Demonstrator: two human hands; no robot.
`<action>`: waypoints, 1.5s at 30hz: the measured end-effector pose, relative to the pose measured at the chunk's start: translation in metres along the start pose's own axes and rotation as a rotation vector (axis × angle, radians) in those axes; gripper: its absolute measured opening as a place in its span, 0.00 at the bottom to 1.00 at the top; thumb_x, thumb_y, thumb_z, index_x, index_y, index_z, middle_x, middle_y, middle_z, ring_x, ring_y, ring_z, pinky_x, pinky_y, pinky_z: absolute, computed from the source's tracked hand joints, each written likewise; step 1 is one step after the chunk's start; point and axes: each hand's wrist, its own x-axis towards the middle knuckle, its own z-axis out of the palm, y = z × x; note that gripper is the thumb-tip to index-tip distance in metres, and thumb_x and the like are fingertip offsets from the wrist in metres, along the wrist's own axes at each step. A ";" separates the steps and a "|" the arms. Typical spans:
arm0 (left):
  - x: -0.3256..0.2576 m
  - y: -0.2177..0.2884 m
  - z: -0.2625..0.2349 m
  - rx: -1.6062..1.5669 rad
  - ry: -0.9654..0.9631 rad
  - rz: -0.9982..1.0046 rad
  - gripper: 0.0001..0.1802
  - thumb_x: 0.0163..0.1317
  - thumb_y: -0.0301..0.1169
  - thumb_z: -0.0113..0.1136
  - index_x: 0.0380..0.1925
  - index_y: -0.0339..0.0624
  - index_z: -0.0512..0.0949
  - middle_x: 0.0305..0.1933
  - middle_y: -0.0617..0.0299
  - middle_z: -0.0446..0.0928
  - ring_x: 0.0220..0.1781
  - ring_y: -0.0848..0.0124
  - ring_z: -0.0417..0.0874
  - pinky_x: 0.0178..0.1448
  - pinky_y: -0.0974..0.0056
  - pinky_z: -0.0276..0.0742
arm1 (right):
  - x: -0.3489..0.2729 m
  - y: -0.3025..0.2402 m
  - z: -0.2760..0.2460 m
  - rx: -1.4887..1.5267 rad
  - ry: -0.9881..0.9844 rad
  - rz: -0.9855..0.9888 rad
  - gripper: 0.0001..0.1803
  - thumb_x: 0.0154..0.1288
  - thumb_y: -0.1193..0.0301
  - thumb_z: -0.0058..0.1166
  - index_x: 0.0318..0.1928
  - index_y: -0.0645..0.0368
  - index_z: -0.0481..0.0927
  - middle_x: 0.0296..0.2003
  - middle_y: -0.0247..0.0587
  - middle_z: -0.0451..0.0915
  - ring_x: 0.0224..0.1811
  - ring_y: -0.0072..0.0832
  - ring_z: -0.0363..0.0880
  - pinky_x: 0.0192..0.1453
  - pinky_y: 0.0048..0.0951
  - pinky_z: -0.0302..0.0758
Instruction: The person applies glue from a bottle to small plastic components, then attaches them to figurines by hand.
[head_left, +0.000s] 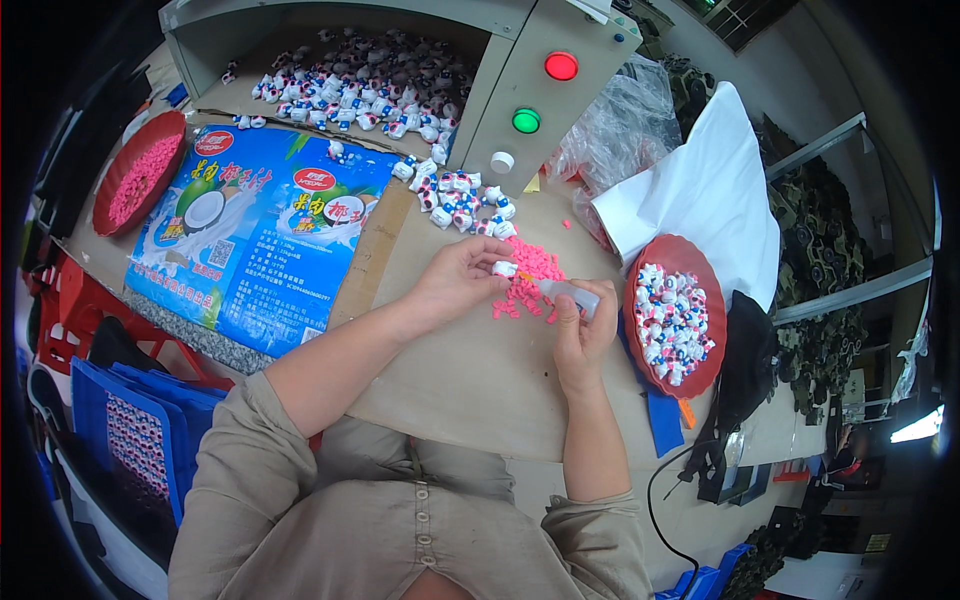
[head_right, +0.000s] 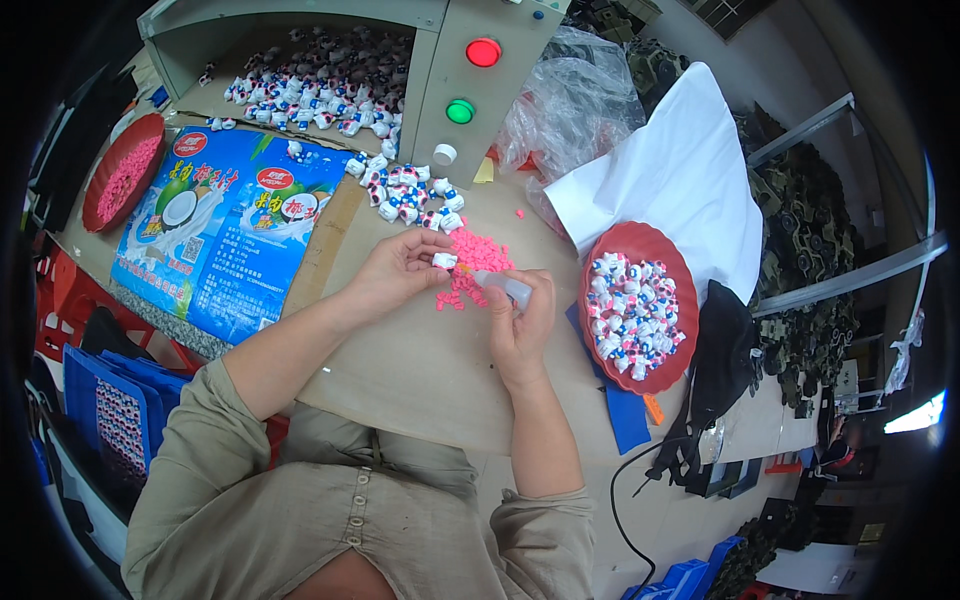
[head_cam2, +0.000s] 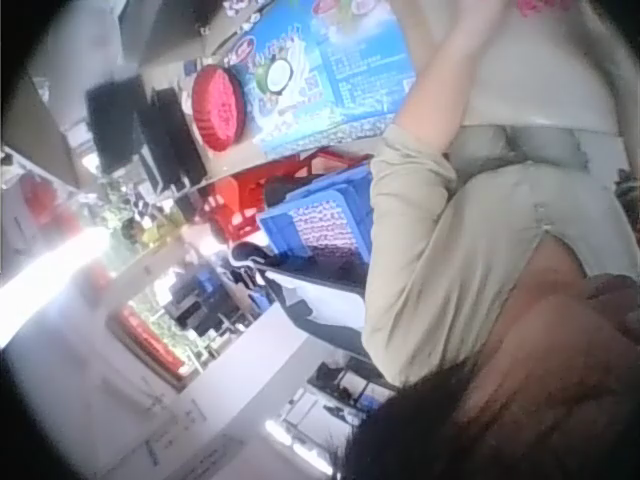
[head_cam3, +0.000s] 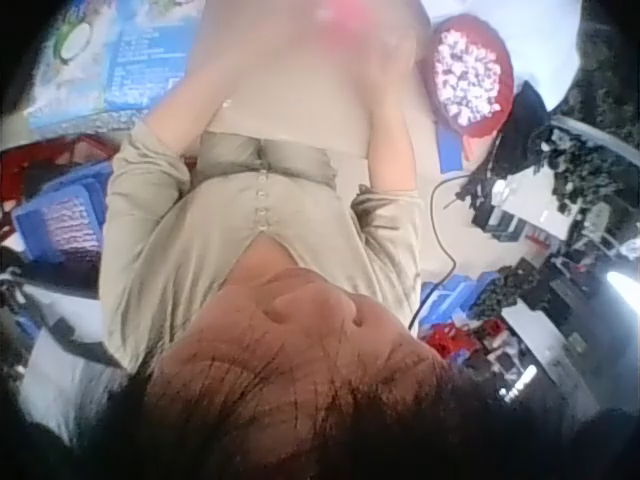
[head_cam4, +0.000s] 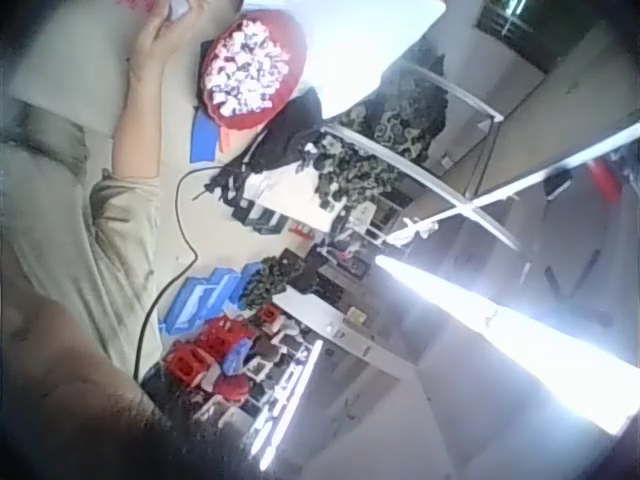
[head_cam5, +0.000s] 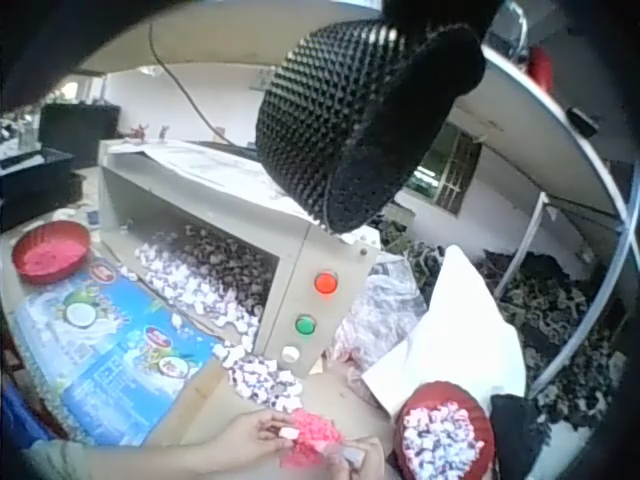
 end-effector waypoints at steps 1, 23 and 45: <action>0.000 0.001 0.000 0.005 -0.001 -0.009 0.18 0.51 0.16 0.54 0.44 0.34 0.67 0.42 0.60 0.71 0.42 0.77 0.74 0.47 0.73 0.73 | 0.001 -0.002 0.000 -0.022 -0.002 -0.005 0.10 0.57 0.69 0.51 0.33 0.64 0.68 0.29 0.40 0.67 0.30 0.28 0.66 0.34 0.25 0.63; 0.000 0.002 0.001 -0.034 -0.028 0.000 0.19 0.50 0.16 0.53 0.44 0.35 0.67 0.45 0.58 0.70 0.44 0.75 0.73 0.48 0.72 0.73 | -0.001 0.000 0.001 0.210 -0.030 0.147 0.11 0.60 0.69 0.49 0.36 0.65 0.66 0.30 0.35 0.65 0.30 0.20 0.67 0.32 0.19 0.66; 0.000 0.005 0.001 -0.025 -0.013 -0.009 0.19 0.51 0.15 0.53 0.45 0.35 0.67 0.45 0.59 0.70 0.46 0.75 0.72 0.50 0.71 0.72 | 0.004 -0.003 -0.002 0.457 0.064 0.290 0.12 0.59 0.68 0.50 0.36 0.63 0.67 0.32 0.37 0.69 0.27 0.19 0.69 0.26 0.19 0.67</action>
